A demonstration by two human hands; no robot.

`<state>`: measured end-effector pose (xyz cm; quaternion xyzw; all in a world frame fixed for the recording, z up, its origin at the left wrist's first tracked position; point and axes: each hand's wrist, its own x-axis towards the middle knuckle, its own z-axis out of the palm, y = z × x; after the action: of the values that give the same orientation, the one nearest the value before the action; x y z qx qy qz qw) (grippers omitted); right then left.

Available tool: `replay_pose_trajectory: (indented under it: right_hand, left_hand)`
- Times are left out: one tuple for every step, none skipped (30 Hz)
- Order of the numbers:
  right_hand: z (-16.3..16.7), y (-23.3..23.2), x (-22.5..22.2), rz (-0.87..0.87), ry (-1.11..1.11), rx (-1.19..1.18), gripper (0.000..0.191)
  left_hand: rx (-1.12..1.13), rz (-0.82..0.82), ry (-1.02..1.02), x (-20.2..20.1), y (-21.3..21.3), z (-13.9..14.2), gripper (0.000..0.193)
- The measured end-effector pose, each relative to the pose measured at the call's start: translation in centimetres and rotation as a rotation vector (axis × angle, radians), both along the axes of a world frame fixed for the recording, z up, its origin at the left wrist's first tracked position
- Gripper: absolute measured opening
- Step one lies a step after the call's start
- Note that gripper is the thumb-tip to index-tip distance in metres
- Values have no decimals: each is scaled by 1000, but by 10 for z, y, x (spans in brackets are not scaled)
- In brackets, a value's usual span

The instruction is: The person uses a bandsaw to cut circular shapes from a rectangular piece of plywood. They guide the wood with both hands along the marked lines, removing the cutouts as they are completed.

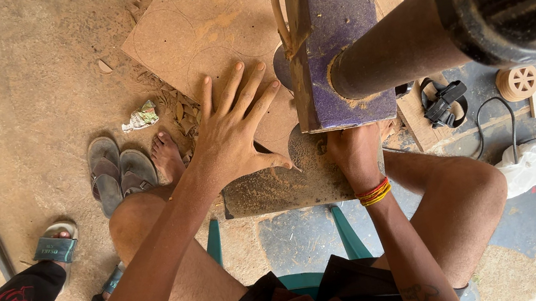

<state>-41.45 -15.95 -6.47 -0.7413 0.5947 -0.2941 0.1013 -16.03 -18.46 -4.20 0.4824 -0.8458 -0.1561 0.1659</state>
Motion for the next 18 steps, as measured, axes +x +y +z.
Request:
replay_pose_trajectory:
  right_hand:
    - [0, 0, 0, 6, 7, -1, 18]
    - [0, 0, 0, 12, 13, -2, 19]
    - [0, -1, -1, 12, 6, -1, 19]
    - [0, -1, -1, 12, -2, -1, 20]
    - [0, -1, -1, 12, -11, -1, 20]
    - [1, -1, -1, 10, -16, 6, 20]
    - [1, -1, -1, 8, -18, 14, 21]
    - [2, -2, -1, 7, -22, 21, 21]
    - [2, -2, -1, 11, -7, 12, 22]
    - [3, -2, -1, 16, 6, 1, 23]
    - [4, -3, -1, 21, 20, -8, 25]
    - [5, -3, -1, 20, 13, -3, 25]
    - [6, -4, 0, 19, 7, 1, 25]
    - [7, -4, 0, 18, 1, 5, 25]
    - [8, -5, 1, 19, -15, 20, 24]
    - [9, -6, 1, 20, -29, 35, 24]
    - [10, -7, 1, 23, -46, 47, 23]
    - [11, -7, 1, 31, -40, 35, 24]
  left_hand:
    - [-5, 1, 9, 0, 0, 0, 137]
    - [-5, 2, 8, 0, 0, 1, 137]
    - [-5, 4, 9, -1, 1, 1, 137]
    - [-7, 6, 9, -1, 1, 2, 137]
    - [0, 8, -3, -1, 2, 3, 136]
    - [7, 10, -17, -1, 2, 4, 135]
    - [15, 13, -27, -2, 3, 4, 135]
    - [11, 17, -23, -2, 3, 5, 134]
    - [7, 20, -18, -2, 4, 5, 134]
    - [3, 25, -15, -3, 5, 6, 134]
    - [8, 30, -13, -3, 5, 6, 135]
    - [12, 36, -11, -3, 5, 5, 135]
    - [16, 40, -9, -4, 6, 5, 136]
    - [10, 40, -6, -4, 6, 5, 135]
    - [5, 40, -5, -4, 6, 4, 135]
    - [-1, 40, -3, -5, 6, 4, 135]
    - [1, 44, -12, -5, 6, 4, 135]
    - [0, 47, -20, -6, 6, 4, 136]
